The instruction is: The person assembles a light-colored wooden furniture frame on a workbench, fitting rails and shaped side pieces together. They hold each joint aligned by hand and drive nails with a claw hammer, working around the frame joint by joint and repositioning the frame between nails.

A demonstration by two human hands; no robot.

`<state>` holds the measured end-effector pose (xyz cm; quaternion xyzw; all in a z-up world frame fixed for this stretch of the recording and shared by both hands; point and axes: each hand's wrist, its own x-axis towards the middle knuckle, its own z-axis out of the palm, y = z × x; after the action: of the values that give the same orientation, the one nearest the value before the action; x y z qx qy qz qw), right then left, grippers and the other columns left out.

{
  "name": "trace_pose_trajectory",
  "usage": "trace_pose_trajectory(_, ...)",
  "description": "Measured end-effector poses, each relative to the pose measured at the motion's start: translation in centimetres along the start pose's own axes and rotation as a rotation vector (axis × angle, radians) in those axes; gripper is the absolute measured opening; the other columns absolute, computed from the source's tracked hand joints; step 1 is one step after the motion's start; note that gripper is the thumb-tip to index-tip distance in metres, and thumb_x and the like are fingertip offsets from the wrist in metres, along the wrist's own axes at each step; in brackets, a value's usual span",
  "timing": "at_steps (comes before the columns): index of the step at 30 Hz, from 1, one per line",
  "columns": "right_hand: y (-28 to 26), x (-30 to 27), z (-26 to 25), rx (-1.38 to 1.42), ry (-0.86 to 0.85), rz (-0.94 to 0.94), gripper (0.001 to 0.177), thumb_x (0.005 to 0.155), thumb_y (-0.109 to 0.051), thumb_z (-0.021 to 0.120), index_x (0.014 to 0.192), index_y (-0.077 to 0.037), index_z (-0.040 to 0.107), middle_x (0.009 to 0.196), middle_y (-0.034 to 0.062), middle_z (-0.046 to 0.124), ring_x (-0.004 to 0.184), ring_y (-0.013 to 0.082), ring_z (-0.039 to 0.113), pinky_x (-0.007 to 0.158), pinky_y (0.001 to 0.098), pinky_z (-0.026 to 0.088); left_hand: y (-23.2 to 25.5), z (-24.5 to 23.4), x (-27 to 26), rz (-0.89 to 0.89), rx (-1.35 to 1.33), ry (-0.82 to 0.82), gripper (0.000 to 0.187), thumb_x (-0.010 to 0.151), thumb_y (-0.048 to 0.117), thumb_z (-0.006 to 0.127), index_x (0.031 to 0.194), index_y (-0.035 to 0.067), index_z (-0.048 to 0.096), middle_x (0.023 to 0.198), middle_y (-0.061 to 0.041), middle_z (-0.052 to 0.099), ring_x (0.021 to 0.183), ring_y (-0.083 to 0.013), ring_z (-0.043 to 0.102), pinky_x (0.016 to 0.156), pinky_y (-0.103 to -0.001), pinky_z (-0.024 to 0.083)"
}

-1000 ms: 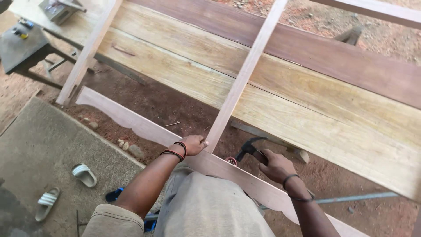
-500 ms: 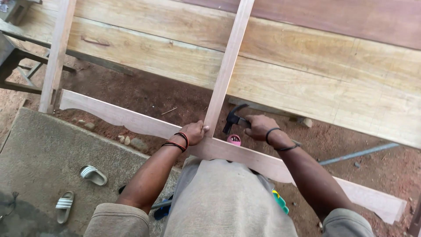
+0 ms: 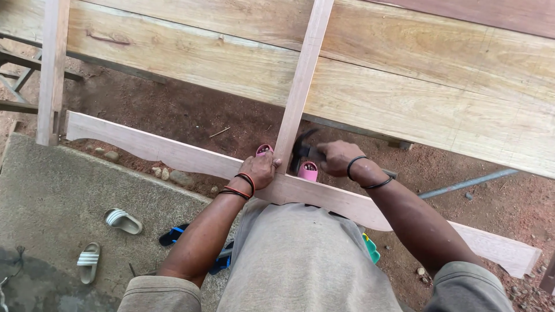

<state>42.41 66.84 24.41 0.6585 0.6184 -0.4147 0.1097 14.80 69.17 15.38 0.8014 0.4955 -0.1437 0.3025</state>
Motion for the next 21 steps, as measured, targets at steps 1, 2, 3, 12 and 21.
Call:
trace_pose_trajectory(1, -0.1, 0.1, 0.1, -0.033, -0.065, -0.024, 0.043, 0.088, -0.026, 0.065, 0.131, -0.027, 0.066, 0.112, 0.0097, 0.075, 0.106, 0.0330, 0.070, 0.091, 0.0473, 0.057, 0.1, -0.1, 0.0, 0.002, 0.006, 0.005, 0.043, 0.105, 0.042, 0.044, 0.111, 0.002, 0.059, 0.099, -0.023, 0.072, 0.099, -0.0400, 0.069, 0.087, -0.054, 0.050)
trace_pose_trajectory(2, -0.2, 0.1, 0.2, -0.065, -0.131, -0.047, 0.044, 0.087, -0.024, 0.065, 0.131, -0.030, 0.067, 0.111, 0.0089, 0.076, 0.106, 0.0320, 0.070, 0.092, 0.0467, 0.057, 0.2, -0.2, -0.1, 0.005, 0.012, 0.009, 0.043, 0.105, 0.042, 0.044, 0.111, 0.002, 0.059, 0.098, -0.023, 0.072, 0.098, -0.0400, 0.069, 0.087, -0.054, 0.050)
trace_pose_trajectory(3, 0.2, 0.4, 0.4, -0.063, -0.130, -0.045, 0.044, 0.087, -0.024, 0.065, 0.131, -0.030, 0.067, 0.111, 0.0089, 0.076, 0.106, 0.0320, 0.070, 0.092, 0.0467, 0.057, 0.2, -0.2, -0.3, 0.007, 0.013, 0.009, 0.043, 0.105, 0.042, 0.044, 0.111, 0.002, 0.059, 0.098, -0.023, 0.072, 0.098, -0.0400, 0.069, 0.087, -0.054, 0.050)
trace_pose_trajectory(12, 0.3, 0.3, 0.8, -0.005, -0.013, 0.050, 0.040, 0.094, -0.028, 0.062, 0.134, -0.024, 0.065, 0.115, 0.0113, 0.075, 0.107, 0.0336, 0.070, 0.093, 0.0477, 0.056, 0.3, -0.1, -0.5, 0.001, 0.018, 0.000, 0.044, 0.106, 0.042, 0.041, 0.112, 0.002, 0.057, 0.090, -0.022, 0.073, 0.094, -0.0406, 0.070, 0.087, -0.055, 0.047)
trace_pose_trajectory(21, -0.2, -0.1, 0.3, -0.012, -0.041, 0.115, 0.031, 0.097, -0.026, 0.058, 0.127, -0.023, 0.065, 0.111, 0.0099, 0.075, 0.101, 0.0277, 0.073, 0.088, 0.0461, 0.059, 1.0, -1.0, -0.8, -0.029, 0.022, -0.043, 0.041, 0.106, 0.039, 0.042, 0.112, 0.002, 0.056, 0.087, -0.022, 0.074, 0.092, -0.0391, 0.070, 0.088, -0.053, 0.048)
